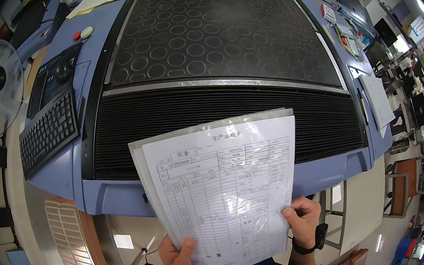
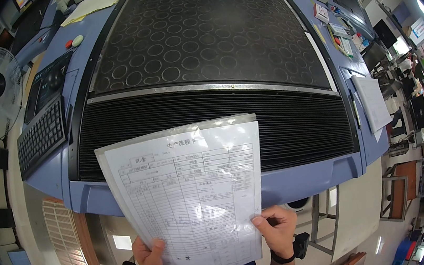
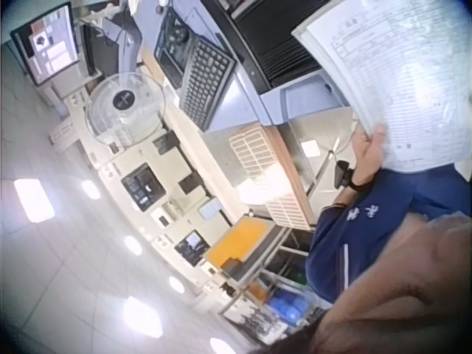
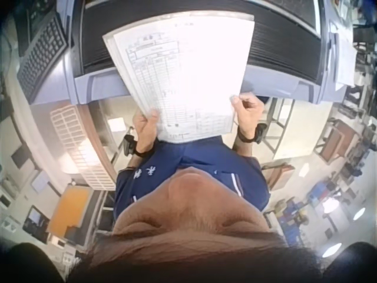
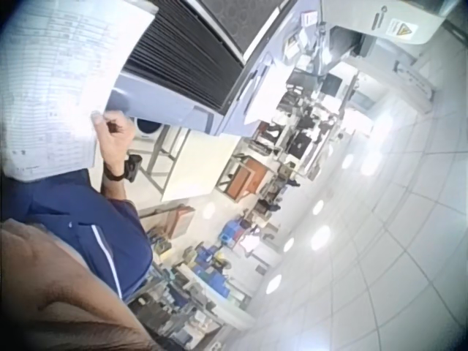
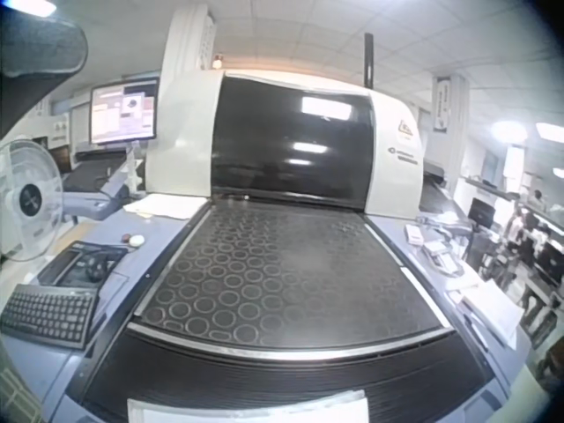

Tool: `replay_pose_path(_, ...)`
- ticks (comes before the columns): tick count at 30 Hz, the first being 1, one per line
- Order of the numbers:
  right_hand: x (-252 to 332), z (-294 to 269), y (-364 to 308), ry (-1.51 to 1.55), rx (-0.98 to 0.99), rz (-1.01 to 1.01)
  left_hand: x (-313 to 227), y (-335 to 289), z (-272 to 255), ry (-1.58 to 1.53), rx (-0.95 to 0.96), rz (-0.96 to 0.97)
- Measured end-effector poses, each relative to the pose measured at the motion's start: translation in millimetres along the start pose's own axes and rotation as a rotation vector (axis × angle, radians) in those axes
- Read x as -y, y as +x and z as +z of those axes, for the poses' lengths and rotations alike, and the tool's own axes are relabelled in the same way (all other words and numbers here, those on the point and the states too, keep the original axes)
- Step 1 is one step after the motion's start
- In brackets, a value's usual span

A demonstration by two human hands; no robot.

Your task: The operator is inspecting large sheets of circuit board panels, marking them with a pen, and reviewing production documentation.

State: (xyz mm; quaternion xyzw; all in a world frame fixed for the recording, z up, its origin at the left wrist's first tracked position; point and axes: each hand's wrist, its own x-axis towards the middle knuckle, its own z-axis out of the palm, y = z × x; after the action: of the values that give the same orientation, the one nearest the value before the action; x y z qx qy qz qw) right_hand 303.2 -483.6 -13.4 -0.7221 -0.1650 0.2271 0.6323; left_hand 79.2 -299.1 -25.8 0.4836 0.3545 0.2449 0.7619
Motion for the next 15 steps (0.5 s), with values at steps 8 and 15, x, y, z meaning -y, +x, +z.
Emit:
replay_pose_path(8,-8.8,-13.2,-3.2,-0.07,-0.268,-0.027,14.3,7.0,-4.7,0.101,-0.066,0.118)
replay_pose_path(15,-24.4,-49.5,-18.1,-0.103,-0.414,-0.028,14.0,10.9,-4.8,0.039,-0.053,0.039)
